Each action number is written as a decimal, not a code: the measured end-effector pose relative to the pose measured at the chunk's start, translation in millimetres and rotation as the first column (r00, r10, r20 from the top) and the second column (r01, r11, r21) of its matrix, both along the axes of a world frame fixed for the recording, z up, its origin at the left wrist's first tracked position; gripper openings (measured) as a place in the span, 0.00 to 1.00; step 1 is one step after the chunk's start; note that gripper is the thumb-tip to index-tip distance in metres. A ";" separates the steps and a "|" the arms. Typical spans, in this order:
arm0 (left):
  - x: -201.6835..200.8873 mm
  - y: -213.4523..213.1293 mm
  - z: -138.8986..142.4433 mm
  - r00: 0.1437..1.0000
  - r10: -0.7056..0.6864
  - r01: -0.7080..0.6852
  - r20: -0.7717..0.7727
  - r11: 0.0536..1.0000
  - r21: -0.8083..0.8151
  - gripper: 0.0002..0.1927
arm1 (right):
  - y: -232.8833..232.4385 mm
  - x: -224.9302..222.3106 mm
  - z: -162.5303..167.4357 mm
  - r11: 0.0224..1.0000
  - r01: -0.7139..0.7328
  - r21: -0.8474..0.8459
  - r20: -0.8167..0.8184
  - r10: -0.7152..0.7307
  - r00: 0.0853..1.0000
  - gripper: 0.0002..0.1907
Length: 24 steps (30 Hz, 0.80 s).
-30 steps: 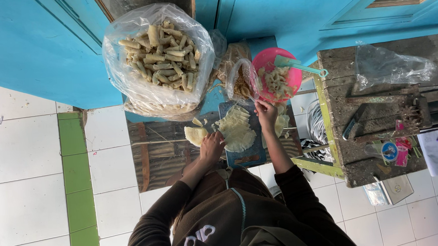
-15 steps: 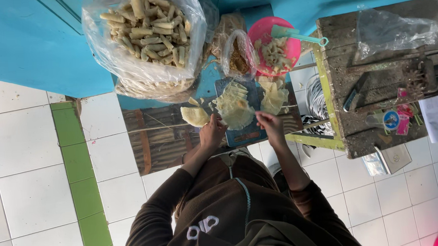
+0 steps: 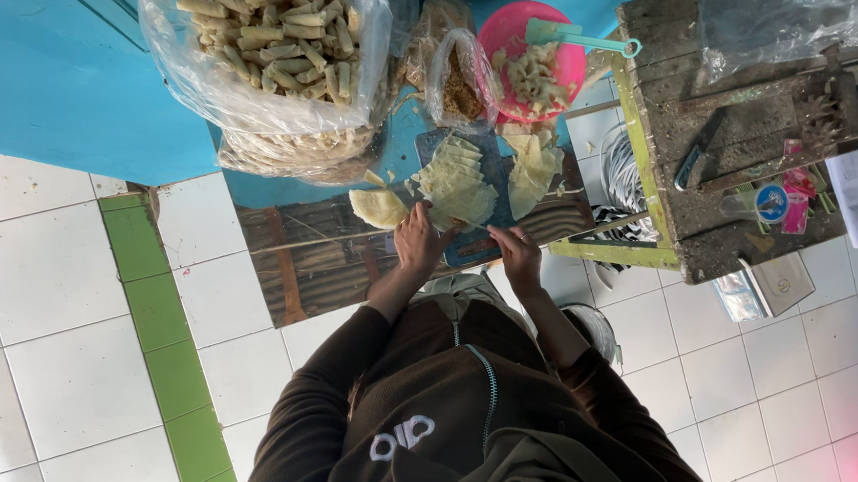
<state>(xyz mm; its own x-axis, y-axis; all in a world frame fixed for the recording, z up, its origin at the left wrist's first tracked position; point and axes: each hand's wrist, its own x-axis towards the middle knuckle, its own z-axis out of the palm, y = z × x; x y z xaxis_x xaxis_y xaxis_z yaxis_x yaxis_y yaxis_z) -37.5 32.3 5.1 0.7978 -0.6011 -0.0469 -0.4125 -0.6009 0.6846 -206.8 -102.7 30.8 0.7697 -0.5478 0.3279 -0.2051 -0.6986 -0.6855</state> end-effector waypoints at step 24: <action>-0.2 15.3 -18.4 0.998 0.053 -0.049 0.025 0.987 -0.155 0.23 | -77.0 161.7 46.3 0.937 0.330 0.118 0.160 -0.346 0.925 0.09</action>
